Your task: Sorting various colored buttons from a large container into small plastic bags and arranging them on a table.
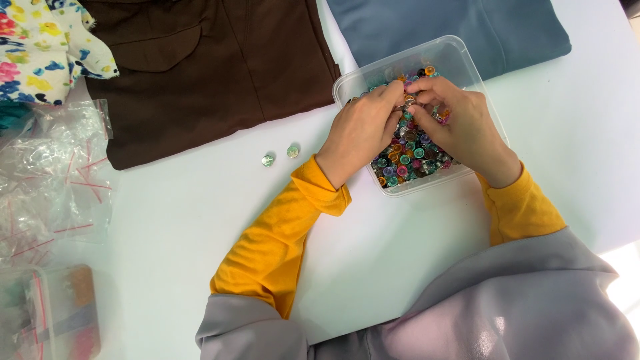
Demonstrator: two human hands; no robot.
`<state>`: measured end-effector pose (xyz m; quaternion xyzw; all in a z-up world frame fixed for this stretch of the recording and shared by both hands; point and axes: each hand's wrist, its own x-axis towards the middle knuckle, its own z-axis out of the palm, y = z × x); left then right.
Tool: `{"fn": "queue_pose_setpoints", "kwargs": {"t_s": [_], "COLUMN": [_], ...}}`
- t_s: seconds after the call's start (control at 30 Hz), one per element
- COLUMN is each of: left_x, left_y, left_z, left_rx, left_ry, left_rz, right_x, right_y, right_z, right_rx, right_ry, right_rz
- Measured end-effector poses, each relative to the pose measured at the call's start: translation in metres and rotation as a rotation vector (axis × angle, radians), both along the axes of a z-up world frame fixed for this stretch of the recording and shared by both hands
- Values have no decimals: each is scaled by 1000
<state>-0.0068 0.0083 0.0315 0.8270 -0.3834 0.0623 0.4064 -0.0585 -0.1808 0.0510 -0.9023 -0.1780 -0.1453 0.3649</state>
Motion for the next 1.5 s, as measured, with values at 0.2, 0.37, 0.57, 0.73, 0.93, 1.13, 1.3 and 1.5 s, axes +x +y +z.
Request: {"fn": "queue_pose_setpoints", "kwargs": {"t_s": [0.2, 0.37, 0.57, 0.73, 0.93, 1.13, 1.3, 1.5], "left_x": [-5, -12, 1, -14, -49, -79, -80, -76], "left_y": [4, 6, 10, 51, 128, 211, 261, 275], "left_z": [9, 20, -14, -10, -35, -43, -48, -49], "left_rx": [-31, -183, -434, -388, -362, -169, 40, 26], "left_ry": [-24, -81, -245, -594, -658, -319, -191, -29], "left_rz": [36, 74, 83, -14, 68, 165, 308, 442], "right_x": [4, 2, 1, -25, -79, -84, -60, -31], "right_y": [-9, -3, -8, 20, 102, 155, 169, 198], "right_z": [-13, -17, -15, 4, -22, -61, -73, -77], "right_rx": [9, 26, -249, -349, 30, 1, 48, -23], "right_ry": [28, -51, -405, -804, -843, -585, -406, -491], "right_rz": [2, 13, -95, -164, 365, 536, 353, 290]}}
